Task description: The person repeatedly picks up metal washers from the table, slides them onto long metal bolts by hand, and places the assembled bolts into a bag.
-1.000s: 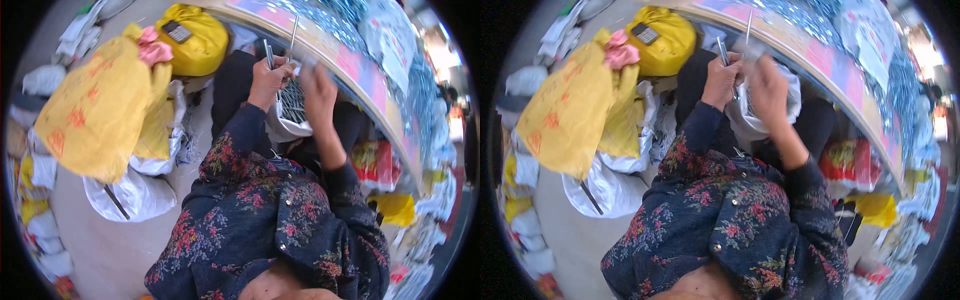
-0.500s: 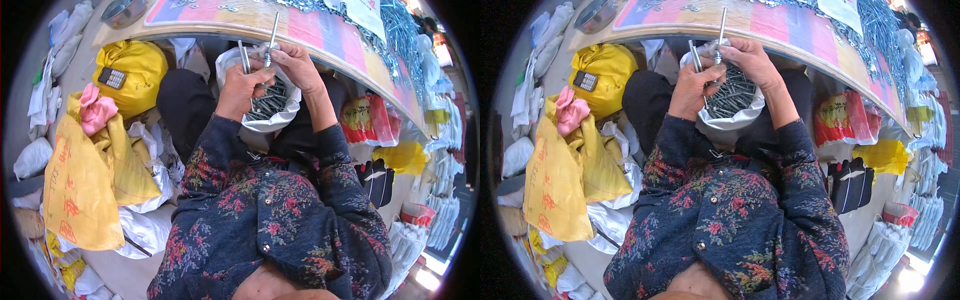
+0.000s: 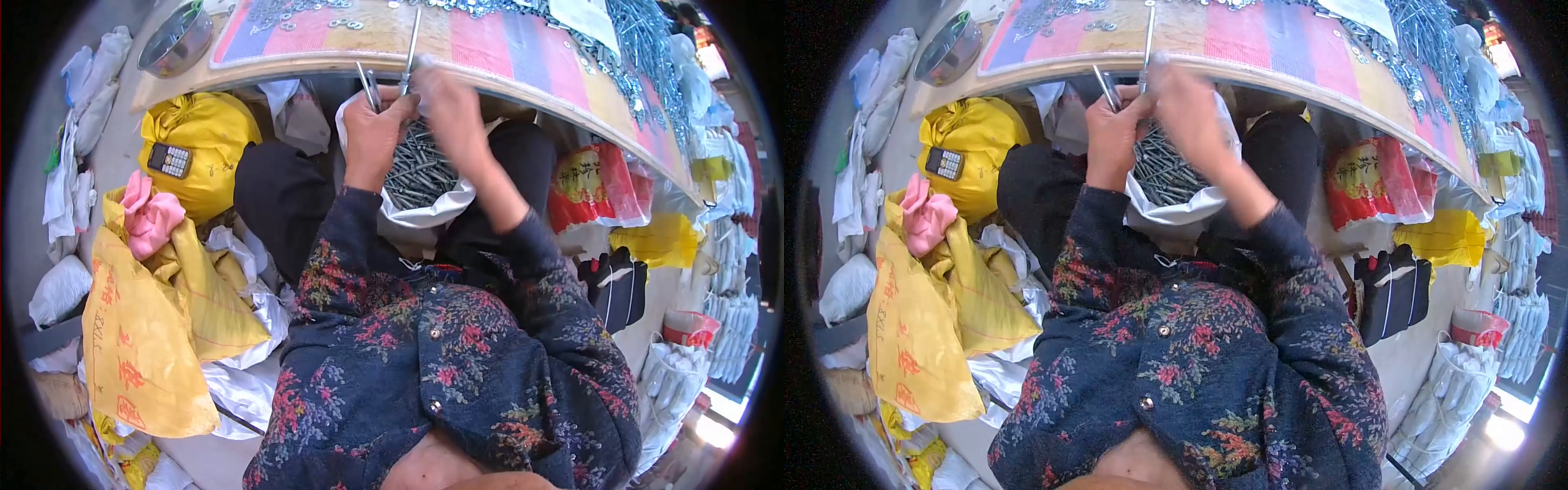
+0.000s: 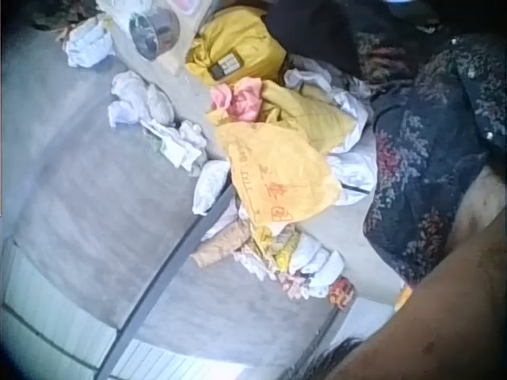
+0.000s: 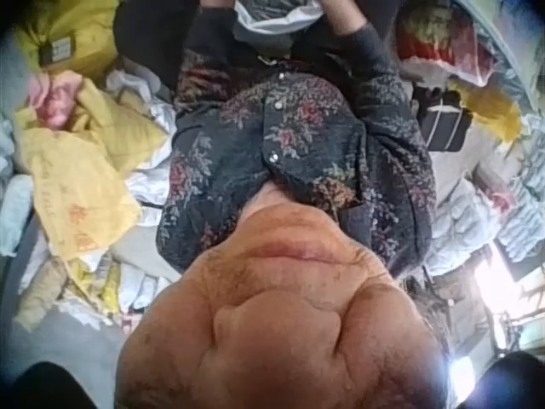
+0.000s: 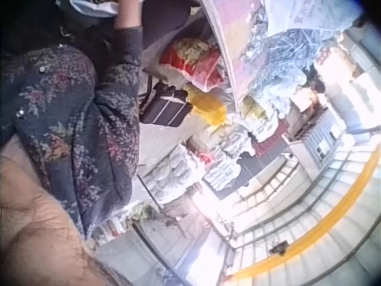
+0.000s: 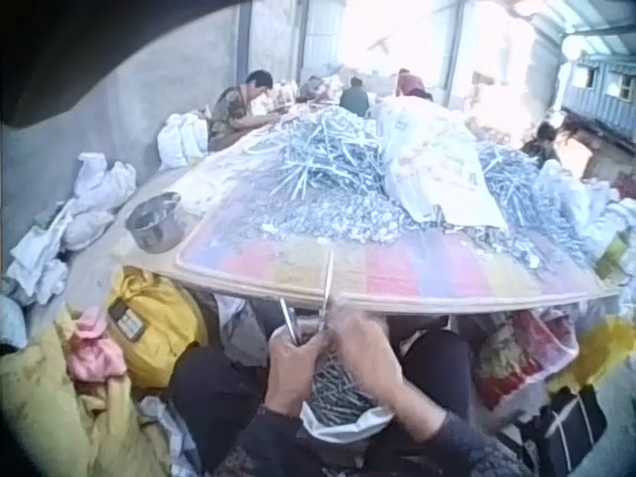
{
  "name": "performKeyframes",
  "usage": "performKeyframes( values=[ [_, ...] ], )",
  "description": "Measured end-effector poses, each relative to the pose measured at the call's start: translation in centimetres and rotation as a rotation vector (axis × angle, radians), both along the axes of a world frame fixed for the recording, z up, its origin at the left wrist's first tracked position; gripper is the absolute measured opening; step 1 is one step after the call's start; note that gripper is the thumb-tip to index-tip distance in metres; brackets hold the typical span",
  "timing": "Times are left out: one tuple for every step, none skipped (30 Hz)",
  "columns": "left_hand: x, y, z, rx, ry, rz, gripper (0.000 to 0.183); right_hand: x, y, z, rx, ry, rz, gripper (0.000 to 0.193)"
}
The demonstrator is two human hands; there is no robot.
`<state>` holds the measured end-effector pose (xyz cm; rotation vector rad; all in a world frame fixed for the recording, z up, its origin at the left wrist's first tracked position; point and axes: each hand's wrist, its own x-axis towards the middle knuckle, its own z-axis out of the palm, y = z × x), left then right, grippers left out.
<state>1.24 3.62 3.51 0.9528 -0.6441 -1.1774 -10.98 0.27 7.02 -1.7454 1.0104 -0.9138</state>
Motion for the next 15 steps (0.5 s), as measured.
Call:
performKeyframes(
  values=[
    [0.1, -0.7, -0.9, -0.074, 0.108, 0.068, 0.010, 1.8, 2.1, -0.8, -0.568, 0.092, -0.144, 0.026],
    [0.9, -0.8, -1.6, -0.139, 0.211, 0.140, 0.010, 1.5, 4.1, -0.7, -0.613, 0.074, 0.017, 0.030],
    [1.7, -1.2, -1.2, 0.052, -0.012, 0.131, 0.010, 1.3, 6.3, 0.9, -0.609, 0.065, 0.100, 0.030],
    [1.6, -0.6, -0.6, 0.106, -0.088, 0.091, 0.010, 1.1, 7.5, 2.5, -0.604, 0.055, 0.183, 0.029],
    [1.5, -0.6, -0.7, 0.026, 0.008, 0.027, 0.009, 1.3, 5.4, 0.6, -0.595, -0.049, 0.006, 0.027],
    [1.2, 0.1, -0.7, -0.046, 0.111, -0.041, 0.008, 1.0, 4.2, 3.3, -0.101, -0.026, -0.089, 0.026],
    [0.3, 0.2, 0.1, -0.022, 0.049, -0.028, 0.007, 0.9, 1.5, 1.7, -0.082, -0.016, -0.125, 0.026],
    [0.0, -0.3, -0.2, -0.028, 0.051, -0.040, 0.007, 0.9, -0.6, -0.1, -0.067, -0.008, -0.159, 0.026],
    [0.3, -0.6, -0.9, -0.035, 0.125, 0.058, 0.006, 1.6, 1.0, -0.2, -0.414, 0.020, -0.104, 0.027],
    [1.0, -1.2, -1.6, -0.048, 0.196, 0.170, 0.006, 2.1, 3.5, -0.1, -0.766, 0.041, -0.034, 0.028],
    [2.1, -1.6, -2.1, 0.074, -0.051, 0.096, 0.007, 1.2, 5.8, 1.5, -0.302, 0.045, 0.195, 0.031],
    [2.0, -1.5, -1.4, 0.074, -0.052, 0.090, 0.007, 0.8, 6.7, 2.5, -0.321, -0.005, 0.252, 0.032],
    [1.7, -1.1, -0.1, 0.057, 0.022, -0.006, 0.007, 0.3, 5.7, 3.0, -0.187, -0.086, 0.126, 0.032],
    [1.5, -0.8, 0.7, 0.040, 0.097, -0.103, 0.008, 0.1, 3.4, 3.0, -0.054, -0.168, -0.001, 0.033],
    [1.4, -0.7, 1.2, 0.008, 0.124, -0.203, 0.009, 0.1, 0.0, 1.9, -0.118, -0.476, -0.056, 0.032]
  ],
)
